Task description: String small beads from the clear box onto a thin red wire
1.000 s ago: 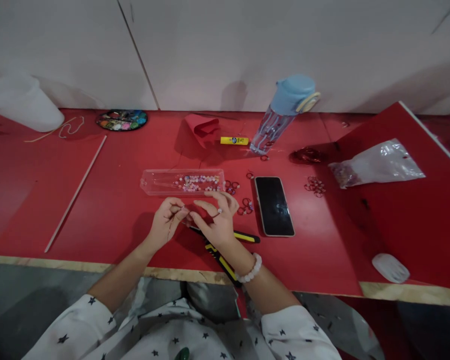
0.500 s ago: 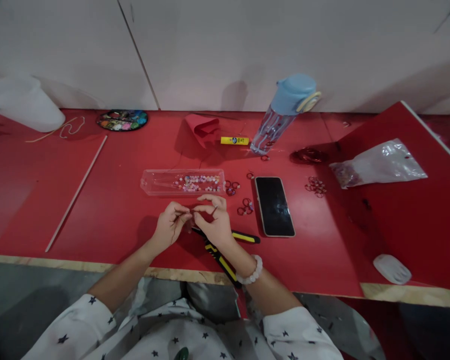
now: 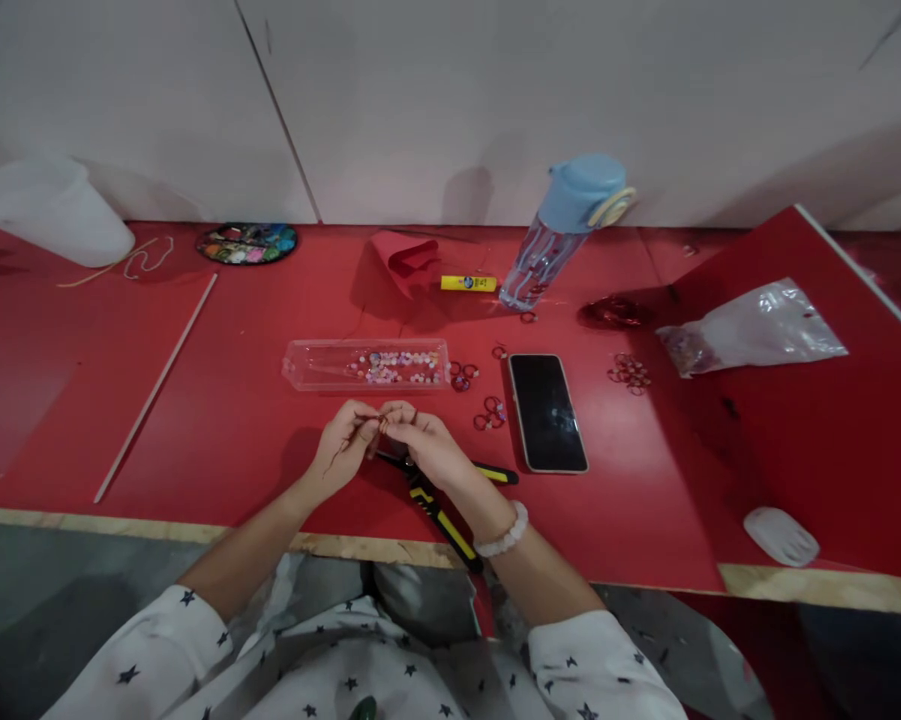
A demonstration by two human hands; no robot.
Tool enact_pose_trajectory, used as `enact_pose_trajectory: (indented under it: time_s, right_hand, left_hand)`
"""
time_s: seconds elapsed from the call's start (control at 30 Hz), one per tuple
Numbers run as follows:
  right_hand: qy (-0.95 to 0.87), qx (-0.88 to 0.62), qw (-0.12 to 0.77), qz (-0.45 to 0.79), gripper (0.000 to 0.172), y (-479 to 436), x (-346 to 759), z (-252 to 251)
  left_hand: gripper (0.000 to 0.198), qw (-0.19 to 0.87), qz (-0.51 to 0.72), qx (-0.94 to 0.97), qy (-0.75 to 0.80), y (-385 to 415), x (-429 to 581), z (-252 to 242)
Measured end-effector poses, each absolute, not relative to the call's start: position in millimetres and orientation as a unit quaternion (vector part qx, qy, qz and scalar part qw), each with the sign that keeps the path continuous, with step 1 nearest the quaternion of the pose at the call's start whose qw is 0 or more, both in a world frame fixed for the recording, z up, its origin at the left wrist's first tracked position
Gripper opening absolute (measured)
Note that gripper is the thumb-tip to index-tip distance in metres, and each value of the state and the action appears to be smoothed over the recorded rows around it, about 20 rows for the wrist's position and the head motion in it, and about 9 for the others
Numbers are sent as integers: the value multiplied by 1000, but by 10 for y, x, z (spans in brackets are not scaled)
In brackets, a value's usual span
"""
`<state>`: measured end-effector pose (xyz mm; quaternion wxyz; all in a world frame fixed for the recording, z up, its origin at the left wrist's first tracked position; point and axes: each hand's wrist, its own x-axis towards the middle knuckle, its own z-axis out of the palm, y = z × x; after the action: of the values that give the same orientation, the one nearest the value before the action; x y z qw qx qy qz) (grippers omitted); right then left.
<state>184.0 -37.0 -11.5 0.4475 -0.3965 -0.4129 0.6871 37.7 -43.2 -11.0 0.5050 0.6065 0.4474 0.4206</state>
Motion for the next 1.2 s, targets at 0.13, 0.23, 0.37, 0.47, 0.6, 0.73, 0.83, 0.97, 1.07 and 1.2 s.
enact_pose_trajectory:
  time_s: [0.13,0.23,0.37,0.47,0.6,0.73,0.83,0.97,1.07,1.2]
  right_hand:
    - [-567,-461,444,517,6,-360,1940,-37]
    - [-667,-489,425,369,4,-366,1973,-17]
    - [-742,-479,403,240,7,-359,1990,-47]
    - [-799,-445,377,148,11,-351,2006,-75]
    - [-831,-405,374,79,19,-367,2005,-80]
    - [-803,-397,409,173,17,-397,1975,-48]
    - [-744,-390,429,332,14,-406,1955,-25]
    - [-676,-366,435,469,18,-403,1944,-13]
    - [-702,-368,428,435,7,-404,1948,2]
    - [-773,-360,411,323,16,-408,1953,10]
  left_hand:
    - [36,472,415,632,453,-435,358,-45]
    - [37,458,404,648,456,-429,356,-6]
    - [38,454,382,657,466,-420,337,7]
    - [39,458,366,659,472,-414,314,7]
    - [35,462,356,653,484,-412,312,5]
    - [25,462,359,653,480,-406,331,28]
    - [22,476,350,663,461,-396,332,52]
    - [22,496,337,666,442,-386,311,45]
    - [22,502,333,665,441,-393,296,20]
    - [26,496,329,671,442,-402,299,14]
